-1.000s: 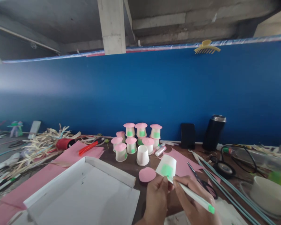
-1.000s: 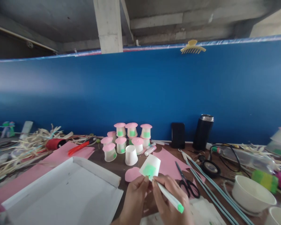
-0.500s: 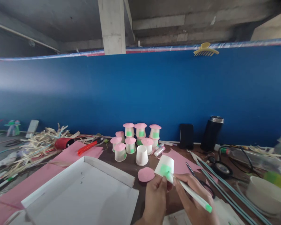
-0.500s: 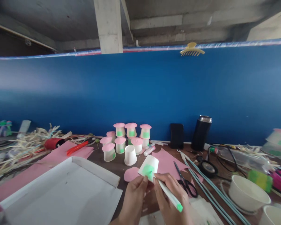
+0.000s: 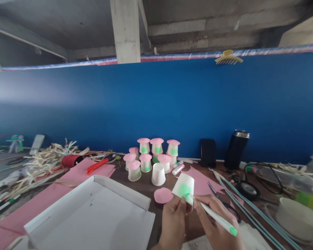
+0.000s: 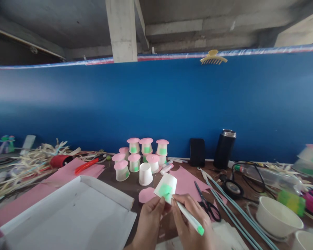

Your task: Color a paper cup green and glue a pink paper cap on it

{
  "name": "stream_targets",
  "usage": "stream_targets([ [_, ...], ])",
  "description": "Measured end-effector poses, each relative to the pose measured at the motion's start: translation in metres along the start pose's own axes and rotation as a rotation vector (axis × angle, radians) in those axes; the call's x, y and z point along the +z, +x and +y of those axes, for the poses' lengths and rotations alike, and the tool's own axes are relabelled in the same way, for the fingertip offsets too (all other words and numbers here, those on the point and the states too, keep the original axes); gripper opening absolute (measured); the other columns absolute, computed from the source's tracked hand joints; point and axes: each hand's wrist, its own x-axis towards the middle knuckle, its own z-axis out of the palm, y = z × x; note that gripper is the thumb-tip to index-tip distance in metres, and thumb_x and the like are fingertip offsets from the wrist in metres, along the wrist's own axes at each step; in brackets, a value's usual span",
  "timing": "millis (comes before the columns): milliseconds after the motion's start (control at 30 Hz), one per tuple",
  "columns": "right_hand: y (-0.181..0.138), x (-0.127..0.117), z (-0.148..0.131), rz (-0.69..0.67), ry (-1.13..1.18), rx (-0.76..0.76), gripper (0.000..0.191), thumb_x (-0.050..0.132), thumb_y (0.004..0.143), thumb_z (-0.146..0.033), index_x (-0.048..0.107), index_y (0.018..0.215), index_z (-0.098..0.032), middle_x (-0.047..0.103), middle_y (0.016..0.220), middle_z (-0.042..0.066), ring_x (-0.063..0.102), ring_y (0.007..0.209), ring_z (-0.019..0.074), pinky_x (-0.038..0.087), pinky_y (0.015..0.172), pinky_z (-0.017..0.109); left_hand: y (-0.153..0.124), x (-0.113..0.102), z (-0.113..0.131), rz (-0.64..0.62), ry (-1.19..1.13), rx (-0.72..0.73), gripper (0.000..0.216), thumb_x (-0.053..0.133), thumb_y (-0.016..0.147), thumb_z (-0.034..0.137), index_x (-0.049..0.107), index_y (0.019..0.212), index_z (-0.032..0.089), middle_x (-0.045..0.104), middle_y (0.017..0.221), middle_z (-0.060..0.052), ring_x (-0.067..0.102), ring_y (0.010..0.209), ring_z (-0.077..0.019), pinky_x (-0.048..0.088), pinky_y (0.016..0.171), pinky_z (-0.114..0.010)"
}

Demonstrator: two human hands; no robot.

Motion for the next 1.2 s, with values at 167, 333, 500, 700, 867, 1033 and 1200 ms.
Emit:
stream_targets([
  [167, 0.0013, -0.0006, -0.0004, 0.009, 0.010, 0.009, 0.010, 0.054, 0.087, -0.025, 0.059, 0.095, -0.022, 0.066, 0.083, 0.002, 0.063, 0.075, 0.0135, 0.048, 0.069, 0.022, 0.0001, -0.0012, -0.0031, -0.020, -0.014, -0.008, 0.037, 0.057, 0.073, 0.051, 0.058, 0.062, 0.016, 0.051, 0.061, -0.001, 0.045, 0.064, -0.0154, 0.034, 0.062, -0.025],
  [333, 0.0025, -0.0003, -0.0009, 0.035, -0.028, 0.003, 0.011, 0.054, 0.087, -0.026, 0.060, 0.095, -0.022, 0.067, 0.083, 0.002, 0.064, 0.076, 0.0138, 0.049, 0.068, 0.021, 0.0023, -0.0027, -0.0046, -0.015, 0.036, 0.025, 0.038, 0.055, 0.075, 0.052, 0.056, 0.060, 0.016, 0.049, 0.060, 0.000, 0.043, 0.062, -0.0146, 0.035, 0.063, -0.026],
  [500, 0.0029, -0.0014, -0.0008, 0.032, -0.014, 0.008, 0.011, 0.053, 0.086, -0.027, 0.061, 0.092, -0.022, 0.068, 0.082, 0.002, 0.064, 0.073, 0.0133, 0.049, 0.066, 0.020, 0.0032, -0.0039, -0.0075, -0.039, 0.050, 0.043, 0.037, 0.052, 0.078, 0.049, 0.055, 0.062, 0.016, 0.047, 0.062, 0.000, 0.043, 0.065, -0.0150, 0.034, 0.063, -0.027],
  [700, 0.0044, -0.0006, -0.0015, 0.068, -0.066, -0.015, 0.014, 0.053, 0.086, -0.027, 0.062, 0.095, -0.022, 0.068, 0.084, 0.003, 0.065, 0.077, 0.0145, 0.050, 0.069, 0.022, 0.0015, -0.0039, -0.0072, -0.035, 0.054, 0.032, 0.037, 0.051, 0.079, 0.049, 0.055, 0.063, 0.016, 0.048, 0.062, 0.000, 0.043, 0.064, -0.0146, 0.032, 0.063, -0.027],
  [867, 0.0045, -0.0014, -0.0013, 0.034, -0.049, -0.005, 0.015, 0.052, 0.087, -0.029, 0.062, 0.094, -0.021, 0.069, 0.082, 0.004, 0.065, 0.074, 0.0150, 0.051, 0.066, 0.022, 0.0004, -0.0027, -0.0045, -0.021, 0.075, 0.029, 0.037, 0.051, 0.078, 0.049, 0.058, 0.064, 0.016, 0.050, 0.061, 0.000, 0.044, 0.063, -0.0145, 0.032, 0.062, -0.026],
  [1033, 0.0049, -0.0021, 0.0004, 0.053, -0.076, -0.023, 0.014, 0.053, 0.086, -0.029, 0.062, 0.094, -0.021, 0.069, 0.082, 0.004, 0.066, 0.076, 0.0151, 0.051, 0.069, 0.023, 0.0002, -0.0019, -0.0048, -0.030, 0.033, 0.046, 0.036, 0.052, 0.078, 0.048, 0.059, 0.064, 0.016, 0.051, 0.061, 0.000, 0.046, 0.063, -0.0151, 0.033, 0.063, -0.026],
  [1200, 0.0064, -0.0033, -0.0025, 0.047, -0.070, -0.010, 0.014, 0.053, 0.087, -0.029, 0.062, 0.093, -0.022, 0.069, 0.082, 0.002, 0.066, 0.074, 0.0142, 0.051, 0.067, 0.021, 0.0001, -0.0017, -0.0044, -0.029, 0.023, 0.045, 0.036, 0.053, 0.077, 0.048, 0.060, 0.063, 0.016, 0.051, 0.060, 0.000, 0.046, 0.063, -0.0152, 0.034, 0.063, -0.026],
])
